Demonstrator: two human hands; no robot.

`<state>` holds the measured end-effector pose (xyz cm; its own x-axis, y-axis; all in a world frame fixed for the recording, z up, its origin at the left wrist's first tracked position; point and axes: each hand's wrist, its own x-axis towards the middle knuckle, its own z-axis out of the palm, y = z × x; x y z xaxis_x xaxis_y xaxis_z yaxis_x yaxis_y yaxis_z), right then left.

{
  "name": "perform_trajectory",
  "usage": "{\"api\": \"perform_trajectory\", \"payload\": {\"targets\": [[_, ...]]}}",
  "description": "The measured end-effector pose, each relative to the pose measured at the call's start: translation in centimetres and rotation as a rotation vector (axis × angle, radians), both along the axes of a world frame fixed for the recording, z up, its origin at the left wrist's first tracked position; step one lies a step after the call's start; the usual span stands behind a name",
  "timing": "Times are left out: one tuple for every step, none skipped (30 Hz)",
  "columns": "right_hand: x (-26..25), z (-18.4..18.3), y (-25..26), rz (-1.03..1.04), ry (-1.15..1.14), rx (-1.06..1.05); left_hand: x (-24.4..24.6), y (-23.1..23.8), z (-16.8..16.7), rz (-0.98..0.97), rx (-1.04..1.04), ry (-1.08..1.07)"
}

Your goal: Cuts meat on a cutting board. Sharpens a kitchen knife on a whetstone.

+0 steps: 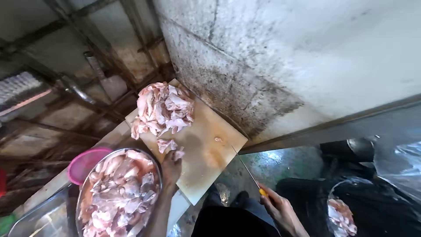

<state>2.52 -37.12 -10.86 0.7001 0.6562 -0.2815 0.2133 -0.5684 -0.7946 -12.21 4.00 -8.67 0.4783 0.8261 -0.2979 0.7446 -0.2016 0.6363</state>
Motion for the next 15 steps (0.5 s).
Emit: {"api": "perform_trajectory", "payload": {"targets": [[-0.4, 0.1, -1.1, -0.034, 0.018, -0.020, -0.4, 0.5, 0.2, 0.029, 0.024, -0.018], [-0.9, 0.2, -2.3, -0.062, 0.029, -0.042, -0.7, 1.0, 0.3, 0.038, 0.051, -0.035], [-1.2, 0.2, -3.6, -0.080, 0.033, -0.063, -0.6, 1.3, 0.3, 0.033, 0.076, -0.047], [-1.6, 0.2, -5.0, -0.096, 0.036, -0.080, -0.3, 1.6, 0.4, 0.019, 0.089, -0.046], [-2.0, 0.2, -6.5, -0.115, 0.043, -0.093, 0.2, 1.6, 0.6, 0.001, 0.077, -0.048], [-2.6, -0.1, -8.2, -0.135, 0.047, -0.107, 0.9, 1.4, 0.8, -0.019, 0.035, -0.073], [-3.2, -0.2, -9.9, -0.159, 0.049, -0.123, 1.8, 0.9, 0.7, -0.037, -0.051, -0.141], [-3.9, -0.2, -11.8, -0.189, 0.043, -0.142, 2.8, 0.0, 0.7, -0.049, -0.198, -0.249], [-4.7, -0.2, -13.7, -0.228, 0.037, -0.162, 4.0, -1.4, 0.7, -0.054, -0.410, -0.406], [-5.7, -0.4, -15.8, -0.269, 0.034, -0.181, 5.3, -3.3, 1.0, -0.056, -0.664, -0.553], [-6.8, -0.6, -17.8, -0.315, 0.034, -0.197, 6.5, -5.7, 1.4, -0.067, -0.879, -0.659], [-8.0, -0.8, -19.9, -0.366, 0.040, -0.214, 7.7, -8.3, 1.8, -0.098, -1.056, -0.733], [-9.3, -1.0, -21.9, -0.417, 0.050, -0.229, 9.0, -11.1, 2.2, -0.135, -1.215, -0.795], [-10.6, -1.3, -23.9, -0.468, 0.061, -0.238, 10.4, -13.8, 2.4, -0.182, -1.359, -0.841], [-12.1, -1.7, -25.9, -0.518, 0.081, -0.246, 11.8, -16.7, 2.7, -0.228, -1.468, -0.852]]}}
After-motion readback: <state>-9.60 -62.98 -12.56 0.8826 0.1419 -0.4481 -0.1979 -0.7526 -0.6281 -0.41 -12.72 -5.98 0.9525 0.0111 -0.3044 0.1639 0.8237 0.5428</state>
